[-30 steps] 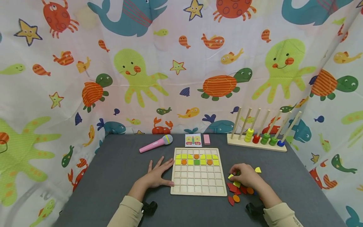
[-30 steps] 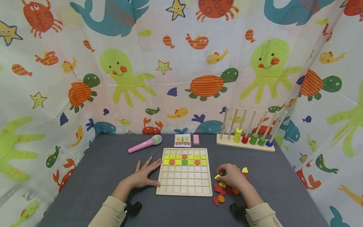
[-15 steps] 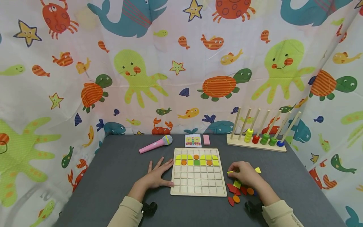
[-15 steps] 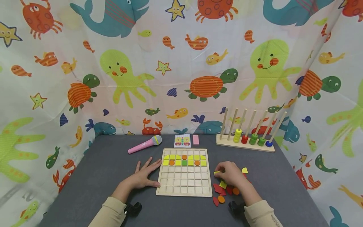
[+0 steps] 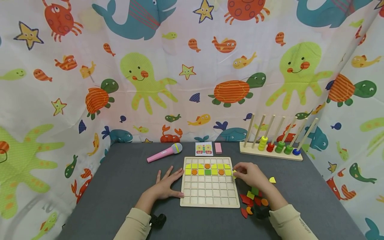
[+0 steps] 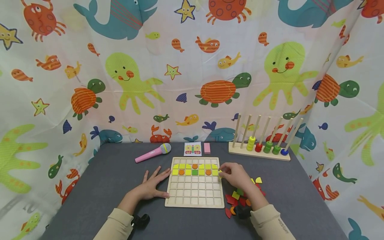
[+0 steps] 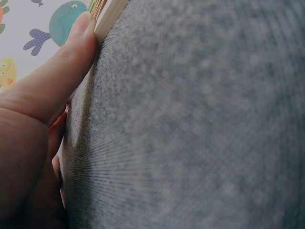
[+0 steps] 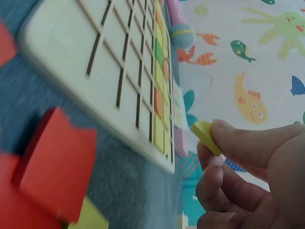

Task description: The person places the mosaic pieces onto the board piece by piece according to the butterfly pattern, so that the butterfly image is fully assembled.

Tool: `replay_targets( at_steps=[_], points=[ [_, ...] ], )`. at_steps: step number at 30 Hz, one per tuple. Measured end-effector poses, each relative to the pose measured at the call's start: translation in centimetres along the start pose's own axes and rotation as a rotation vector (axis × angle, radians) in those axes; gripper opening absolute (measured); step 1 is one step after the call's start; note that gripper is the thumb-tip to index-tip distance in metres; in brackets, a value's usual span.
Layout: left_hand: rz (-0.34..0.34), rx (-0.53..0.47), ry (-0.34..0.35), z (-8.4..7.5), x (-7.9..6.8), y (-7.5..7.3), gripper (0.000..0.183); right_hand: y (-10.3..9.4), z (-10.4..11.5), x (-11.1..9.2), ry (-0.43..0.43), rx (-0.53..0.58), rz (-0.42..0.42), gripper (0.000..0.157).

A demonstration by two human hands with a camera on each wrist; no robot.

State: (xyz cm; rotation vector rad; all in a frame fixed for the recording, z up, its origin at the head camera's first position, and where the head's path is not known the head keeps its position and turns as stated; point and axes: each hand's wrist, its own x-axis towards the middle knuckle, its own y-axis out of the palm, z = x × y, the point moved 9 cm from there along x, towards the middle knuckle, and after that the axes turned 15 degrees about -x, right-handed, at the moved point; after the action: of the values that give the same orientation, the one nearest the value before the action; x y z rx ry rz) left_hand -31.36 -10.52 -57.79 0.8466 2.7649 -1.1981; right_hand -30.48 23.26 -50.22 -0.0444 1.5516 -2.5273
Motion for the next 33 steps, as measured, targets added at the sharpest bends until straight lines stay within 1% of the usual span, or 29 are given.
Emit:
replay_targets(
  at_steps=[2, 5, 11, 15, 20, 24, 29, 33],
  points=[
    [-0.001, -0.004, -0.002, 0.0, 0.0, 0.0, 0.109, 0.0, 0.6, 0.2, -0.002, 0.019, 0.001, 0.012],
    [-0.002, -0.013, 0.003, 0.1, 0.1, 0.0, 0.110, 0.2, 1.4, 0.6, -0.016, 0.015, 0.002, 0.008],
    [0.005, -0.011, 0.005, 0.2, 0.1, -0.1, 0.110, 0.8, 3.0, 1.5, -0.052, 0.047, -0.005, 0.006],
    [0.010, -0.013, -0.009, 0.0, 0.0, -0.1, 0.109, 1.2, 3.9, 2.2, -0.053, 0.070, 0.002, 0.005],
    [0.010, -0.016, -0.014, -0.3, -0.2, -0.2, 0.108, 1.9, 4.8, 2.9, -0.050, 0.095, 0.013, 0.005],
    [0.006, -0.016, -0.005, -0.3, -0.2, -0.3, 0.108, 2.4, 5.4, 3.2, -0.058, 0.115, 0.018, 0.005],
    [0.004, -0.014, -0.006, -0.3, -0.1, -0.3, 0.108, 3.3, 6.2, 3.5, -0.071, 0.176, 0.044, 0.007],
    [0.005, -0.012, -0.006, -0.4, -0.2, -0.3, 0.108, 3.6, 7.4, 3.7, -0.091, 0.148, 0.035, 0.010]
  ],
)
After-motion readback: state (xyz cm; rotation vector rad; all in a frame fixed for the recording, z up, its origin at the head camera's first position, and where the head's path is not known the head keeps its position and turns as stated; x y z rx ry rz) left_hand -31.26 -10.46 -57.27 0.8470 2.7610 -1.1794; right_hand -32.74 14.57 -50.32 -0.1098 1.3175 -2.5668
